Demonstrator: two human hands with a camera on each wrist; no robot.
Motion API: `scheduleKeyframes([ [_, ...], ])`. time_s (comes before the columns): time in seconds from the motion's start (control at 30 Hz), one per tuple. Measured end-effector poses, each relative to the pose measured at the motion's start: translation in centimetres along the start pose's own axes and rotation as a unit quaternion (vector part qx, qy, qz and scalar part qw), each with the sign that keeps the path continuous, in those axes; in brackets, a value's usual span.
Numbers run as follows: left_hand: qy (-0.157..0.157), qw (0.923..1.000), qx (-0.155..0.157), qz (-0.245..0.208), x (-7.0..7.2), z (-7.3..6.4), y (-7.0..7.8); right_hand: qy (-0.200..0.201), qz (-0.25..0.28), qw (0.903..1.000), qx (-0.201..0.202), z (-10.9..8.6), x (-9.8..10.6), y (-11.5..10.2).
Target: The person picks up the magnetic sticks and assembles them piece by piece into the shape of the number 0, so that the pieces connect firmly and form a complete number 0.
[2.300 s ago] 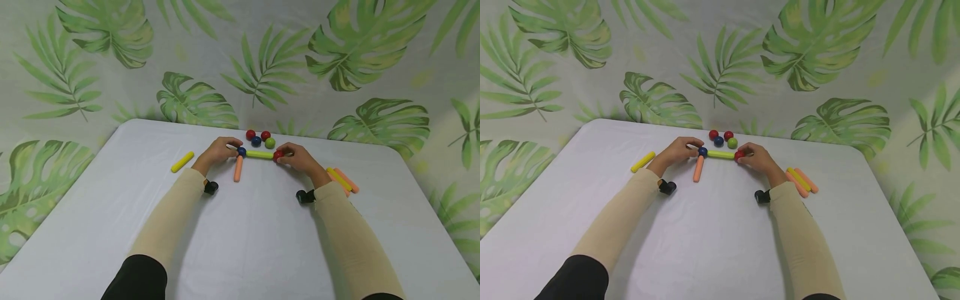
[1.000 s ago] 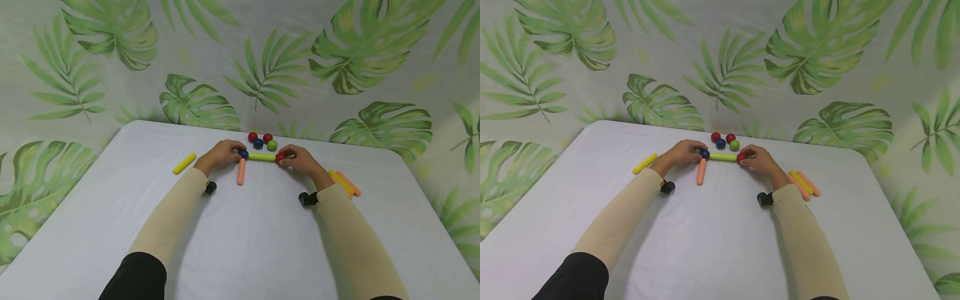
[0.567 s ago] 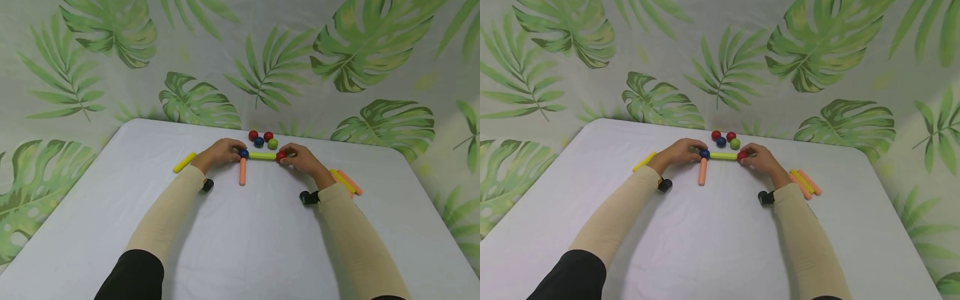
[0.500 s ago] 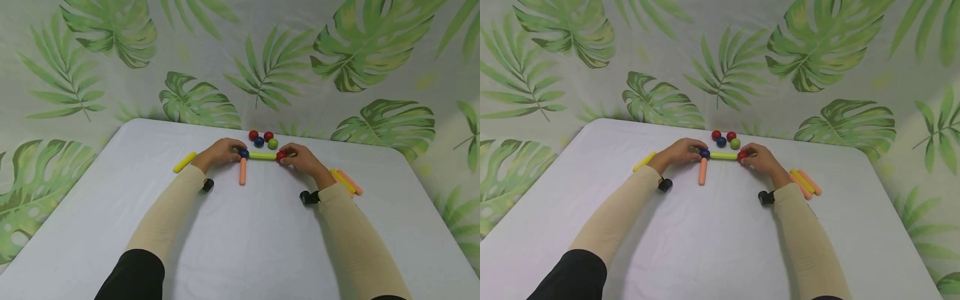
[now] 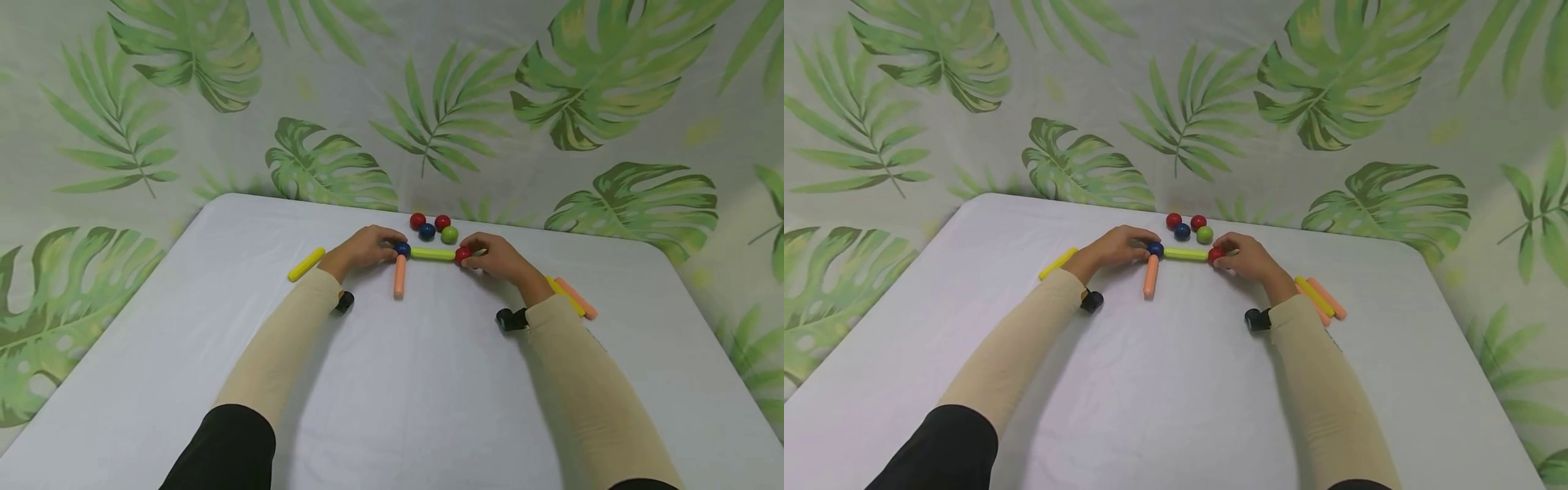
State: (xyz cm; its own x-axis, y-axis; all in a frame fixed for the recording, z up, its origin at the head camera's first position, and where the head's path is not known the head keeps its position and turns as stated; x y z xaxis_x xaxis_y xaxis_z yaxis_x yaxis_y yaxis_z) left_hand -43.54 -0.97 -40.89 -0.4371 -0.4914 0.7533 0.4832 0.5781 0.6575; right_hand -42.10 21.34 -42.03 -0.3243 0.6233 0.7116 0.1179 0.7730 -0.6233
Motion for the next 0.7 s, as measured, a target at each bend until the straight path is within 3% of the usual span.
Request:
scheduleKeyframes([
  [0.23, -0.001, 1.0000, 0.008, 0.001, 0.0, 0.0, -0.1, 0.007, -0.012, 0.9999, -0.005, 0.2, 0.4, -0.1],
  [0.4, -0.001, 1.0000, 0.009, -0.002, 0.0, 0.0, -0.3, 0.066, -0.026, 0.9974, 0.011, 0.4, 1.7, -1.3],
  [0.57, 0.003, 0.9999, 0.008, -0.005, 0.1, 0.2, -0.5, 0.137, -0.077, 0.9859, 0.059, 0.8, 2.3, -3.9],
  [0.7, 0.002, 0.9999, 0.006, -0.008, 0.0, 0.3, -0.6, 0.160, -0.132, 0.9752, 0.078, 1.3, 1.7, -5.9],
])
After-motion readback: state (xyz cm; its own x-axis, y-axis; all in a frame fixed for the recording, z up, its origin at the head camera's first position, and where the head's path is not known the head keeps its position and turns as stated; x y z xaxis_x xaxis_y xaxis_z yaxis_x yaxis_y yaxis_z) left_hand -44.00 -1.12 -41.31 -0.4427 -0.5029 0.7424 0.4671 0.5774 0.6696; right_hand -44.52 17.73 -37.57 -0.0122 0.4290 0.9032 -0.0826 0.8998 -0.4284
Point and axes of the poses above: each hand's wrist, its own z-axis towards the middle knuckle, its own x-axis out of the back of the hand, y = z × x, the point moved 10 cm from there along z, towards the middle knuckle, and after that the axes turned 11 degrees about -x, right-handed, at the moved point
